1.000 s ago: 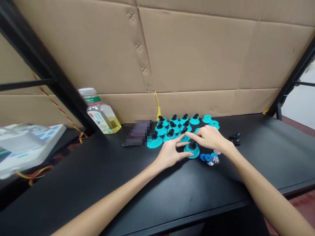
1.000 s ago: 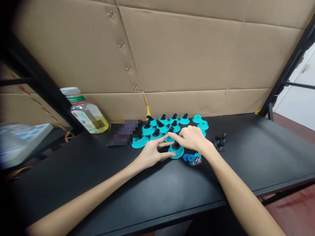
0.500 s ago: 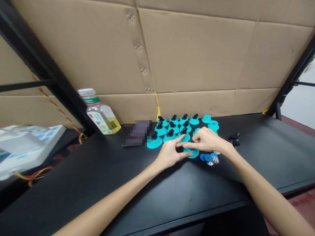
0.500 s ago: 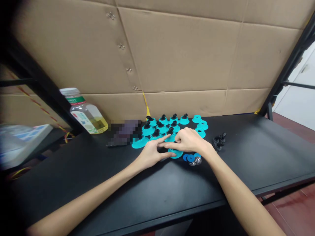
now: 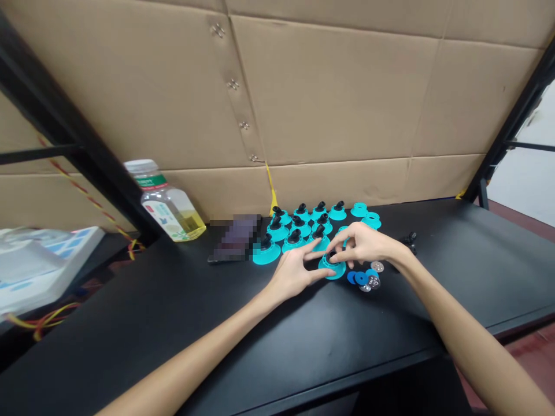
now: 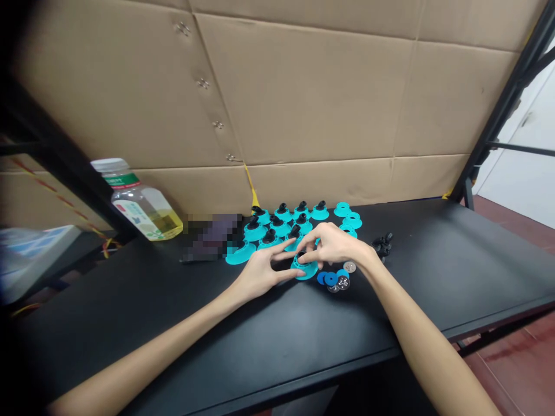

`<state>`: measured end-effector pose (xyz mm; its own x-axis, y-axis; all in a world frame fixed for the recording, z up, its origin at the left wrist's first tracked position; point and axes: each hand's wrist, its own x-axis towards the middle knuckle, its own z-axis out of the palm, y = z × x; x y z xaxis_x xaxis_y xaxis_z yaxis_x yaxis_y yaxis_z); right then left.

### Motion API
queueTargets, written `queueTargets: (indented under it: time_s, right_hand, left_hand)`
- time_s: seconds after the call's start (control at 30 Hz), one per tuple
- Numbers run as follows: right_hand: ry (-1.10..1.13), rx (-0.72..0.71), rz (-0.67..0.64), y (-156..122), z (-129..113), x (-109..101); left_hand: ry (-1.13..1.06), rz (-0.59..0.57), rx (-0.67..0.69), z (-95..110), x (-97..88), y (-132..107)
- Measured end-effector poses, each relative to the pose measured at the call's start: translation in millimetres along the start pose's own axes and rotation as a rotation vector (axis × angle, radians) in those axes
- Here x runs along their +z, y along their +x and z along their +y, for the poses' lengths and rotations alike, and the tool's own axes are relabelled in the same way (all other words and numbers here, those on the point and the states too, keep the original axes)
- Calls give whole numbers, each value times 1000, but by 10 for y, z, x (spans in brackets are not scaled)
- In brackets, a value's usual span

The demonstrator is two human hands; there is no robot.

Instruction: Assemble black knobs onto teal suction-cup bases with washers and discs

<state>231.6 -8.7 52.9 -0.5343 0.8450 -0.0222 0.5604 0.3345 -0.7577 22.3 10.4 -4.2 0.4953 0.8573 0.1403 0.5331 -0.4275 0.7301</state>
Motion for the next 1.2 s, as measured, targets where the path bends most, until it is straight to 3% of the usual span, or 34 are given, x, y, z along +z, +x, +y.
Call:
queueTargets:
  time_s: [0.1,0.23,0.43,0.7,0.9,1.03,1.2]
  right_hand:
    - [-141,-21,101,61,-44,88]
    - [-513,-34,314,134,-92,192]
    - [-702,93,383,170,-82,229]
    - [-735,149,365,98,-143,184]
    - [-546,44,266,-26,-101,37]
    - [-541,45,217,18,-40,94]
    - [-611,59,266,31,-134,171]
  left_hand:
    - [-25,-4,-4,7,0,1]
    - [-25,3,-6,17,3,-3]
    - [-46,-3,-22,-1,20,-5]
    - [-60,-12,20,-29,23,-2]
    - [3,-2,14,-12,14,0]
    - [25,-3,11,0,6,-2]
    - [15,-21,16,-9,0,-3]
